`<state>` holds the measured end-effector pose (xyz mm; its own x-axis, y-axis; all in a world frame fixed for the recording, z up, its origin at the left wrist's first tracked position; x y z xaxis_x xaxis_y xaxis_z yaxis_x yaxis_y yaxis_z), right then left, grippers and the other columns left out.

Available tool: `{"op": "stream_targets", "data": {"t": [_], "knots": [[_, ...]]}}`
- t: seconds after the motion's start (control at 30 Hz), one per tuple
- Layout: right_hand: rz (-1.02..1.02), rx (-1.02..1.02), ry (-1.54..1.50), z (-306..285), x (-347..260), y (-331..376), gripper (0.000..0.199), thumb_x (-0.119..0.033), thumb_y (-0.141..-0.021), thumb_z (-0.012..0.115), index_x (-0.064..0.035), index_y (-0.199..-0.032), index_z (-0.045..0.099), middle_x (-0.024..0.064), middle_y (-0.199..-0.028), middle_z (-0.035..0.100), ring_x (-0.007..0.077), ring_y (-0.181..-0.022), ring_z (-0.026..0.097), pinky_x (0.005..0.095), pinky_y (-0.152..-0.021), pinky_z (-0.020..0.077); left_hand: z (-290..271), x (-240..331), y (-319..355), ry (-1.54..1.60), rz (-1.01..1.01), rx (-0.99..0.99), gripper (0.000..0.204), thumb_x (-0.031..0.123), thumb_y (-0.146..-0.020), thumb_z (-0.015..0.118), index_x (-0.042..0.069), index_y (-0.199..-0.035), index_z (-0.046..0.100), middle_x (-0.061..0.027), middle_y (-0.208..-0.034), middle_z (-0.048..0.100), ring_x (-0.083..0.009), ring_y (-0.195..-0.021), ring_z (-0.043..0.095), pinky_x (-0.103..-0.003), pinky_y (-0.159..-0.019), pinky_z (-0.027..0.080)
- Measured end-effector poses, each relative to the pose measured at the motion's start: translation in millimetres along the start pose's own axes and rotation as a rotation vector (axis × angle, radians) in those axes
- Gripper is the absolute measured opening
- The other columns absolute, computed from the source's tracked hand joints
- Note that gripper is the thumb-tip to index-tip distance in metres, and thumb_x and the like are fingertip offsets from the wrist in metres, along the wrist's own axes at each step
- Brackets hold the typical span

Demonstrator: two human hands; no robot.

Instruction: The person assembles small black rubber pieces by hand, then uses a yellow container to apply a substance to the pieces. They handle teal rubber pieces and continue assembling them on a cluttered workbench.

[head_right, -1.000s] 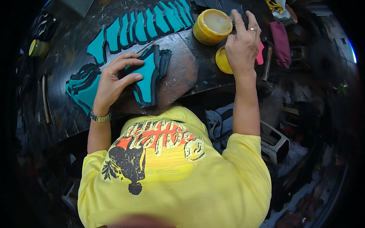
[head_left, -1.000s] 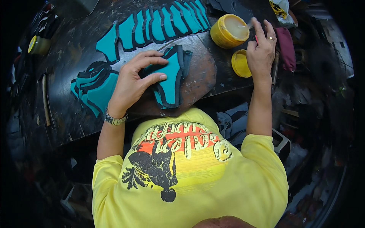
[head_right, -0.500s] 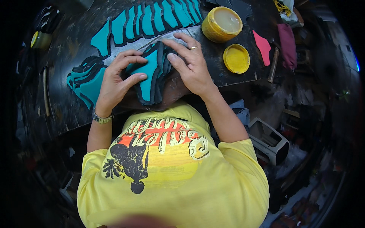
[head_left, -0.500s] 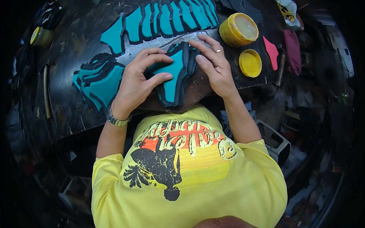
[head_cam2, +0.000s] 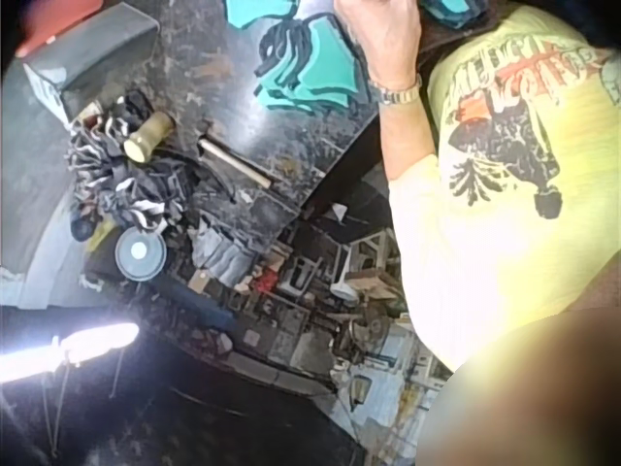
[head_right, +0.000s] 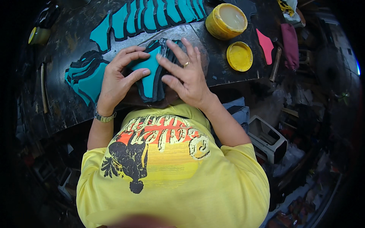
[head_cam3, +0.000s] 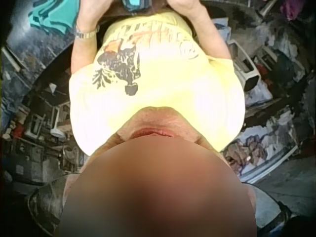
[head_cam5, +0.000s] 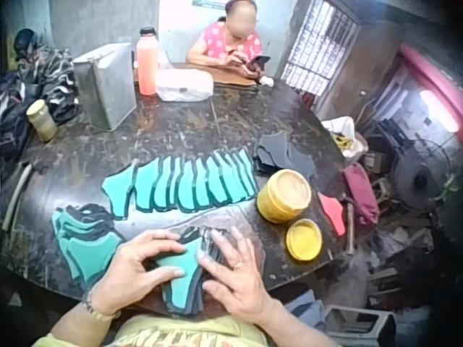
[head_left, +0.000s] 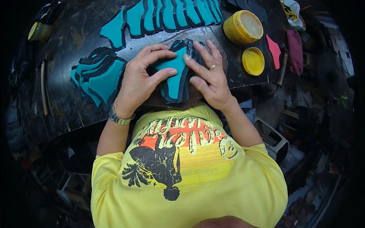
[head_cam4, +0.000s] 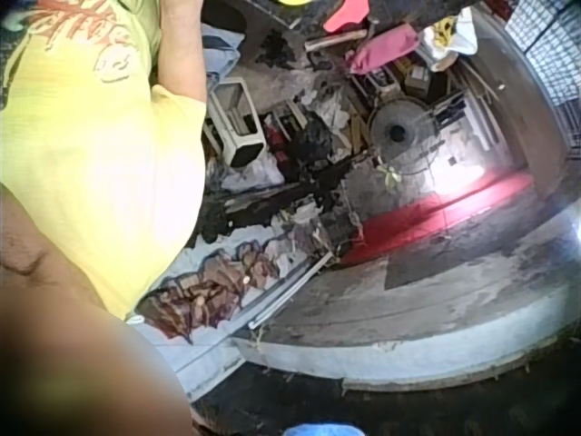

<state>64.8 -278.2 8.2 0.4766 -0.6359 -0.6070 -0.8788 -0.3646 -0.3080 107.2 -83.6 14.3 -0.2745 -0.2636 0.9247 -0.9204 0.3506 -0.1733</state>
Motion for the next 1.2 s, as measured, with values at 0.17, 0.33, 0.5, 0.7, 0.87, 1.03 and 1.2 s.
{"op": "stream_targets", "data": {"t": [0.17,0.33,0.5,0.7,0.87,1.03,1.2], "knots": [[-0.052,0.047,-0.142,-12,-1,-2,0.041,-0.04,-0.102,0.053,-0.0174,-0.131,0.071,0.0138,-0.158,0.044,0.0384,-0.152,0.022,0.0542,-0.122,0.0124,-4,0,-1,-0.068,-0.016,0.006,0.051,0.013,-0.079,0.084,0.005,-0.126,0.068,-0.0106,-0.126,0.065,-0.0244,-0.117,0.062,-0.034,-0.101,0.048],[0.093,0.002,0.023,1,33,-25,0.048,-0.049,-0.105,0.044,-0.0236,-0.141,0.063,0.0119,-0.162,0.037,0.0384,-0.153,0.02,0.0598,-0.121,0.0071,-4,3,0,-0.122,-0.003,-0.012,0.054,0.014,-0.078,0.085,0.005,-0.128,0.067,-0.0118,-0.125,0.064,-0.0254,-0.116,0.062,-0.035,-0.1,0.049],[0.11,-0.087,0.101,5,39,-22,0.05,-0.055,-0.103,0.045,-0.0313,-0.145,0.058,0.0105,-0.163,0.035,0.0396,-0.153,0.018,0.0646,-0.12,0.0047,-2,5,1,-0.127,0.04,0.033,0.053,0.015,-0.078,0.085,0.004,-0.126,0.067,-0.0141,-0.123,0.067,-0.0303,-0.113,0.066,-0.037,-0.097,0.051],[-0.012,-0.062,0.01,-3,16,-2,0.05,-0.059,-0.098,0.053,-0.0362,-0.141,0.061,0.0115,-0.162,0.037,0.041,-0.152,0.02,0.0668,-0.119,0.0062,-3,2,1,-0.094,-0.008,-0.013,0.053,0.013,-0.08,0.084,0.004,-0.129,0.067,-0.0133,-0.13,0.065,-0.0251,-0.122,0.062,-0.035,-0.104,0.047],[-0.001,-0.046,0.01,0,12,2,0.047,-0.054,-0.101,0.051,-0.0343,-0.142,0.06,0.0116,-0.162,0.037,0.042,-0.152,0.021,0.0681,-0.117,0.0074,-3,0,0,-0.062,-0.043,-0.021,0.052,0.012,-0.08,0.084,0.002,-0.128,0.067,-0.0122,-0.131,0.065,-0.0227,-0.122,0.061,-0.034,-0.105,0.047],[0.12,-0.043,0.103,6,31,-18,0.047,-0.051,-0.103,0.048,-0.0289,-0.142,0.06,0.0133,-0.161,0.038,0.0415,-0.152,0.02,0.0701,-0.116,0.0069,-1,1,0,-0.053,-0.054,-0.031,0.052,0.012,-0.08,0.084,0.002,-0.128,0.066,-0.011,-0.129,0.065,-0.02,-0.119,0.061,-0.033,-0.103,0.046],[0.175,-0.058,0.127,6,40,-32,0.048,-0.05,-0.105,0.045,-0.0238,-0.141,0.061,0.0154,-0.156,0.043,0.0389,-0.15,0.026,0.0619,-0.12,0.0094,-4,-2,-5,-0.103,-0.031,-0.064,0.054,0.013,-0.077,0.087,0.002,-0.125,0.065,-0.0089,-0.125,0.064,-0.0181,-0.117,0.059,-0.031,-0.101,0.045]]}}
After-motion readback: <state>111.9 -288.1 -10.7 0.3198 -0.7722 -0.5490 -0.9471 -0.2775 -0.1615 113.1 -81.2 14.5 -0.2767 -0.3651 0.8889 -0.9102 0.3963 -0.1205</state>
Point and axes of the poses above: each hand's wrist, its own y-axis away from the middle knuckle, its own z-axis out of the palm, x = y × z, the point moved 6 cm from there along -y, towards the middle knuckle
